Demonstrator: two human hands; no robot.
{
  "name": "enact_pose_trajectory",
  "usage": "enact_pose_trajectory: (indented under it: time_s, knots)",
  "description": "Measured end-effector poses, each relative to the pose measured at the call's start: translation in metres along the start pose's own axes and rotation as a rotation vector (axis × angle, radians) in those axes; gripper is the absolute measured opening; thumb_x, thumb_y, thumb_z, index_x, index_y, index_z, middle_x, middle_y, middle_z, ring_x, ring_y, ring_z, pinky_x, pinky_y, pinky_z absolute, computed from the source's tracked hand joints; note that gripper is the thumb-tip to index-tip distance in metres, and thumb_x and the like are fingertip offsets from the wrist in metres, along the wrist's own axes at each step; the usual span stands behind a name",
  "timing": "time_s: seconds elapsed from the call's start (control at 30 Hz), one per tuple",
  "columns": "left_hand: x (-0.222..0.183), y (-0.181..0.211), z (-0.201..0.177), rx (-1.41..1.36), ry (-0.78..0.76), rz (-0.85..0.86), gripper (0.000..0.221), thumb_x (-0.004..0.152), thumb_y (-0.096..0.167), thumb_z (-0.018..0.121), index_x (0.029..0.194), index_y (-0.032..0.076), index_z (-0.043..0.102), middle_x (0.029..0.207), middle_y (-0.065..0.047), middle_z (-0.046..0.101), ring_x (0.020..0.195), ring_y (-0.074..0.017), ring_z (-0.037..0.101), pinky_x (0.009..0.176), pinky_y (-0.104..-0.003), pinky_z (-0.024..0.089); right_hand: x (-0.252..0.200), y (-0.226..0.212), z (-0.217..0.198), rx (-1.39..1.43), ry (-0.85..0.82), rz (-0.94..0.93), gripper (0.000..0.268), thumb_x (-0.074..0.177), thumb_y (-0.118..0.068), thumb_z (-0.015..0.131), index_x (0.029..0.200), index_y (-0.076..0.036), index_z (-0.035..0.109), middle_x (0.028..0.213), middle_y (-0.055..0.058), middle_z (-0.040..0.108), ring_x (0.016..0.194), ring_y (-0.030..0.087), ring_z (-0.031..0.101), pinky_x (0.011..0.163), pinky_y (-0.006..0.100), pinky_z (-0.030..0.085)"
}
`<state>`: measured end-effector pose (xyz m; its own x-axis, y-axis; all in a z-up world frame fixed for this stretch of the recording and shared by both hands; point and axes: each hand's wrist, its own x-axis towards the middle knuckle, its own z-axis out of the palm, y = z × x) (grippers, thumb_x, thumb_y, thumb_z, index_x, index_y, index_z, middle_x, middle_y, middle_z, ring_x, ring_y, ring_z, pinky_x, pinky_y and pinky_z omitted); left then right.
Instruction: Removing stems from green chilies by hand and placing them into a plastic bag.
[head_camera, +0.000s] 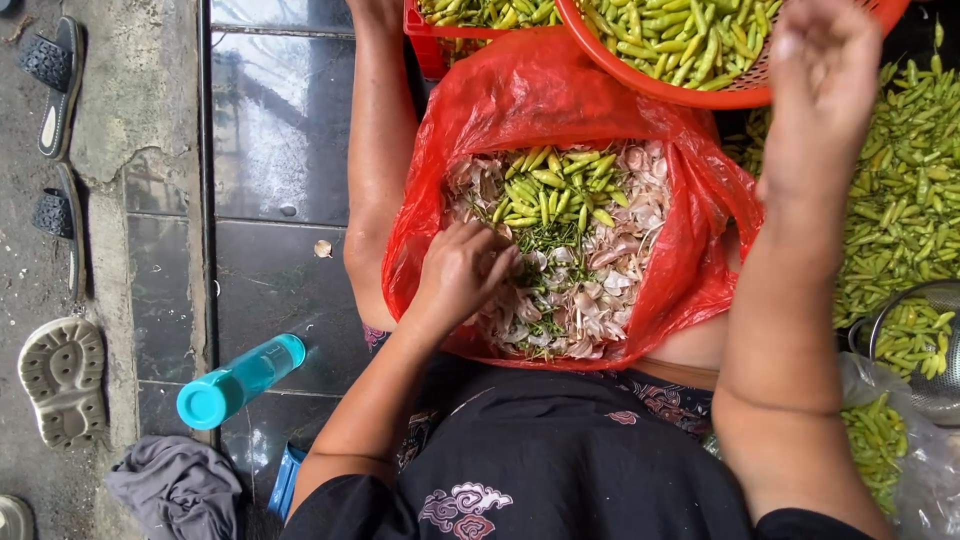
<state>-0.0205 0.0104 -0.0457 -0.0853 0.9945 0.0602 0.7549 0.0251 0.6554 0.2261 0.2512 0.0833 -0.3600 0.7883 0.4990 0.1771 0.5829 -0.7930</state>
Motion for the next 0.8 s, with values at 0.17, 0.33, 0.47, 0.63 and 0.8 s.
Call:
enact_pose_trajectory:
  time_s: [0.17, 0.33, 0.47, 0.63, 0.8]
  knots:
    - [0.051, 0.003, 0.023, 0.063, 0.169, 0.07, 0.013, 0.092, 0.033, 0.071, 0.099, 0.022, 0.069, 0.087, -0.002, 0.061, 0.084, -0.0265, 0.063, 0.07, -0.039, 0.051, -0.066, -0.015, 0.027, 0.045, -0.004, 0.204, 0.024, 0.107, 0.012, 0.051, 0.129, 0.003, 0.046, 0.12, 0.02, 0.057, 0.103, 0.026, 0.061, 0.087, 0.036, 0.053]
    - [0.105, 0.034, 0.037, 0.137, 0.374, 0.282, 0.008, 0.09, 0.026, 0.071, 0.089, 0.018, 0.068, 0.081, -0.003, 0.057, 0.078, -0.0263, 0.059, 0.062, -0.038, 0.048, -0.125, -0.007, 0.037, 0.053, -0.091, 0.382, 0.019, 0.107, 0.004, 0.056, 0.126, 0.007, 0.055, 0.112, 0.017, 0.066, 0.097, 0.022, 0.067, 0.084, 0.036, 0.056]
    - [0.138, 0.05, 0.052, 0.253, 0.377, 0.334, 0.017, 0.088, 0.033, 0.071, 0.087, 0.016, 0.069, 0.085, -0.005, 0.059, 0.084, -0.028, 0.058, 0.065, -0.04, 0.047, -0.154, 0.003, 0.039, 0.074, -0.095, 0.445, 0.018, 0.106, 0.0, 0.059, 0.123, 0.006, 0.059, 0.107, 0.018, 0.069, 0.092, 0.021, 0.07, 0.078, 0.035, 0.059]
    - [0.142, 0.043, 0.089, 0.364, 0.219, 0.258, 0.034, 0.071, 0.046, 0.081, 0.082, 0.015, 0.072, 0.082, -0.004, 0.06, 0.082, -0.0283, 0.058, 0.066, -0.043, 0.047, -0.165, 0.01, 0.032, 0.075, -0.082, 0.503, 0.018, 0.105, -0.004, 0.063, 0.122, 0.002, 0.063, 0.107, 0.016, 0.072, 0.087, 0.019, 0.073, 0.076, 0.033, 0.061]
    - [0.129, 0.047, 0.089, 0.279, 0.194, 0.177, 0.021, 0.075, 0.038, 0.078, 0.08, 0.018, 0.072, 0.085, -0.002, 0.061, 0.086, -0.0282, 0.06, 0.077, -0.044, 0.048, -0.163, 0.02, 0.033, 0.082, -0.088, 0.53, 0.02, 0.105, -0.005, 0.064, 0.124, 0.001, 0.063, 0.107, 0.017, 0.072, 0.084, 0.02, 0.073, 0.073, 0.033, 0.061]
